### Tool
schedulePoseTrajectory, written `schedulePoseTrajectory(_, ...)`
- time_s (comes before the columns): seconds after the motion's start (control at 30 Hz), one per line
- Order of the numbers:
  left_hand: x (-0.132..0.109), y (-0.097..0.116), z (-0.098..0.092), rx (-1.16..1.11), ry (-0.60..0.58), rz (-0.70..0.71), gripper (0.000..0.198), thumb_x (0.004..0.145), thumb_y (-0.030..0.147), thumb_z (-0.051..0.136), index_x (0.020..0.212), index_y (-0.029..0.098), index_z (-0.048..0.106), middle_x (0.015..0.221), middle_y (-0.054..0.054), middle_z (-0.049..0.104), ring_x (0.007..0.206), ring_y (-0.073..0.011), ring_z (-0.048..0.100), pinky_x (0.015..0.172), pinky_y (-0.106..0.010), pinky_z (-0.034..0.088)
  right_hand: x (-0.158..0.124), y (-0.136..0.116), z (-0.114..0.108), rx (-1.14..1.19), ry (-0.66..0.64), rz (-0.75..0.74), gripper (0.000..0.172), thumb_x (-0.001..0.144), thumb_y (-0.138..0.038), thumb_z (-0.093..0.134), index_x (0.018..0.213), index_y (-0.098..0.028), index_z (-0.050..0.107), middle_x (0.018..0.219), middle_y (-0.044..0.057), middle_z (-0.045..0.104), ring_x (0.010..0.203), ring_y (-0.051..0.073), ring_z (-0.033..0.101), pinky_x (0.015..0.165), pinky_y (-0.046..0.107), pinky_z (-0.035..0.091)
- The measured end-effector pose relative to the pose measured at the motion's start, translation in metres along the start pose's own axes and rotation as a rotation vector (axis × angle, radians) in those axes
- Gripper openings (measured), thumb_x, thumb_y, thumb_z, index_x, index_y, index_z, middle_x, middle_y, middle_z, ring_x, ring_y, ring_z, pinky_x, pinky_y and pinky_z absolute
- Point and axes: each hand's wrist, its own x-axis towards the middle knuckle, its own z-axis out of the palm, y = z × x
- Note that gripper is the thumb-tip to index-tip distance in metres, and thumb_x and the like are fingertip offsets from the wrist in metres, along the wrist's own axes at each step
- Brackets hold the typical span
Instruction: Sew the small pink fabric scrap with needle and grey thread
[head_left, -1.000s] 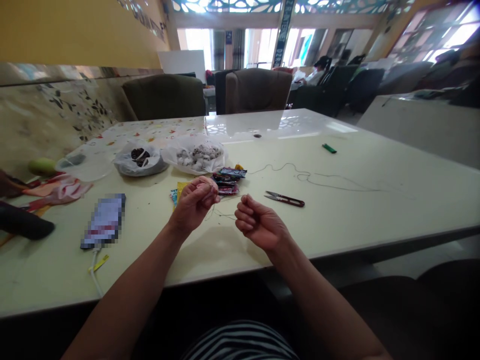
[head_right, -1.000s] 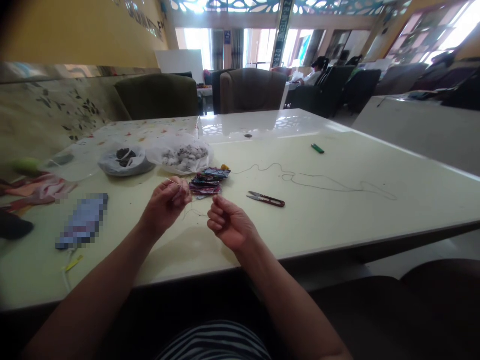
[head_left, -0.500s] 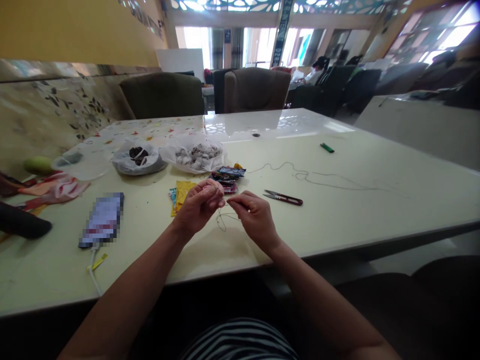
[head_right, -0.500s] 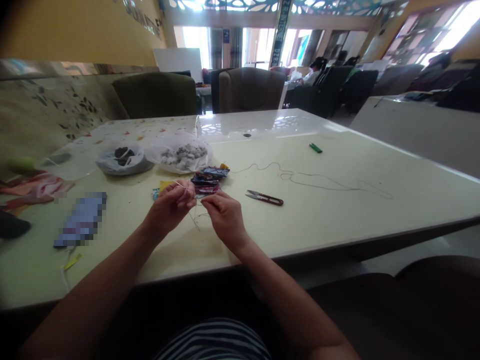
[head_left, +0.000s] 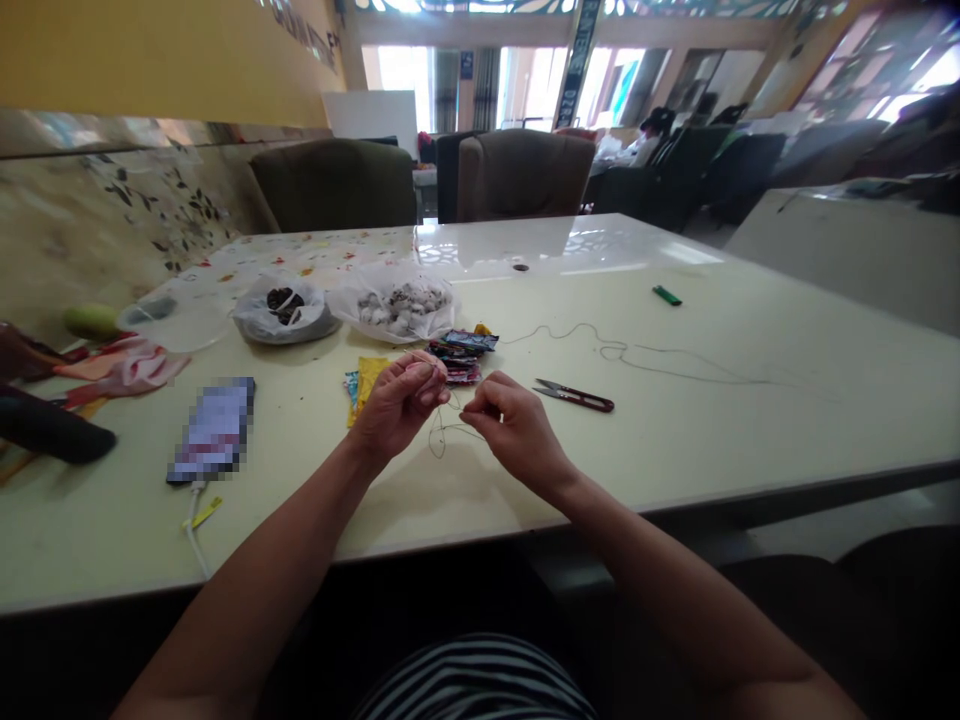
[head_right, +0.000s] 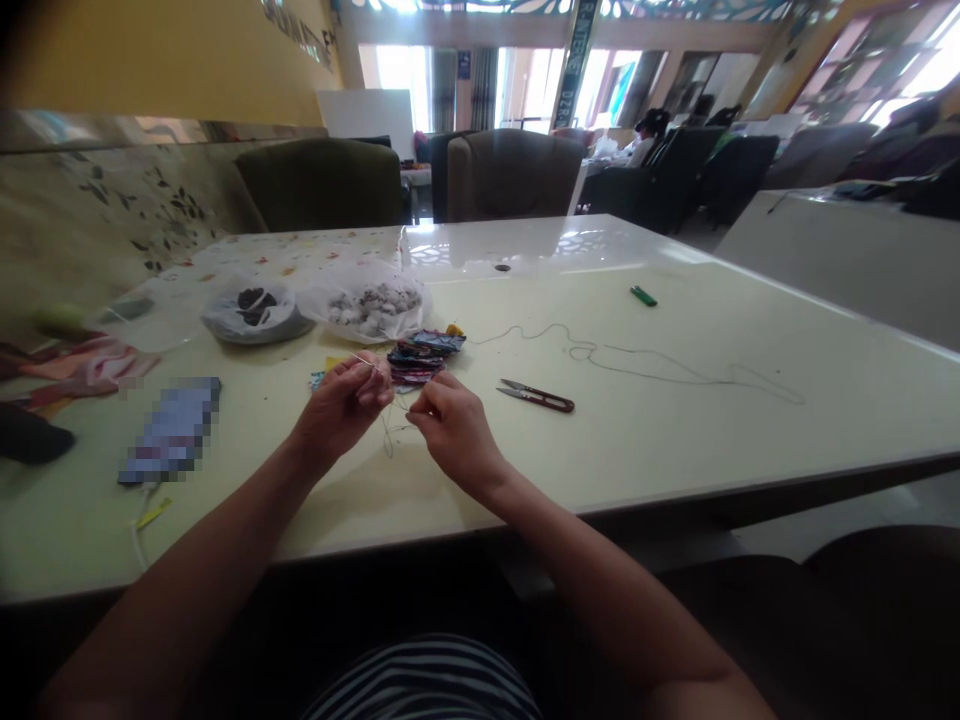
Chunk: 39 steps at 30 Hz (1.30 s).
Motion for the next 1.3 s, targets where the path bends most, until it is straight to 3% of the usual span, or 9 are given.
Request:
schedulePoseTrajectory(0.5,0.003,-0.003,-0.006,-0.003,0.043,-0.014,0.024,0.073,0.025,0.086,0.075,0.015,0.064,0.066,0.004,0.056,0.052,-0.0032,0.046,0.062,-0.018,0.052,0.008,0.006,0.000,0.174,-0.019,0.139,0.030,0.075,-0.021,0.078,0.062,-0.020,0.050,0.063,-0.003,0.050,0.062,0.012,0.041,0.061,0.029,0.031)
schedulePoseTrajectory(0.63,0.003,-0.004,-0.007,-0.007,0.045,-0.016,0.023,0.073,0.025,0.086,0.076,0.014,0.065,0.067,0.003,0.057,0.052,-0.0034,0.046,0.062,-0.019,0.052,0.008,0.010,0.003,0.373,-0.041,0.176,0.031,0.075,-0.027,0.080,0.065,-0.020,0.052,0.067,-0.003,0.051,0.064,0.011,0.043,0.062,0.028,0.034)
schedulePoseTrajectory(0.77,0.003,-0.006,-0.007,0.007,0.030,-0.010,0.022,0.074,0.025,0.085,0.077,0.014,0.067,0.070,0.002,0.060,0.052,-0.0033,0.046,0.062,-0.020,0.053,0.008,0.013,0.007,0.644,-0.021,0.158,0.031,0.072,-0.025,0.083,0.064,-0.019,0.053,0.086,0.000,0.060,0.082,0.014,0.055,0.076,0.029,0.043)
schedulePoseTrajectory(0.83,0.003,-0.007,-0.007,0.012,0.031,-0.012,0.021,0.074,0.025,0.085,0.077,0.014,0.067,0.072,0.001,0.061,0.052,-0.0030,0.045,0.062,-0.020,0.052,0.008,0.015,0.009,0.709,-0.006,0.166,0.029,0.073,-0.022,0.082,0.064,-0.019,0.054,0.085,0.000,0.061,0.084,0.013,0.056,0.078,0.029,0.044)
schedulePoseTrajectory(1.1,0.006,-0.002,-0.007,0.015,0.074,-0.011,0.018,0.073,0.020,0.083,0.075,0.012,0.068,0.067,0.001,0.060,0.050,-0.0015,0.039,0.052,-0.015,0.040,0.007,0.027,0.004,0.762,0.022,0.266,0.025,0.070,-0.019,0.084,0.072,-0.019,0.060,0.076,-0.003,0.059,0.068,0.009,0.049,0.065,0.025,0.038)
schedulePoseTrajectory(1.3,0.009,0.006,-0.013,0.039,0.134,-0.004,0.015,0.071,0.017,0.082,0.075,0.011,0.069,0.066,0.000,0.060,0.051,-0.0017,0.039,0.051,-0.014,0.038,0.009,0.030,-0.014,0.790,0.069,0.346,0.030,0.062,-0.020,0.087,0.072,-0.019,0.059,0.074,-0.003,0.061,0.064,0.009,0.050,0.061,0.025,0.037)
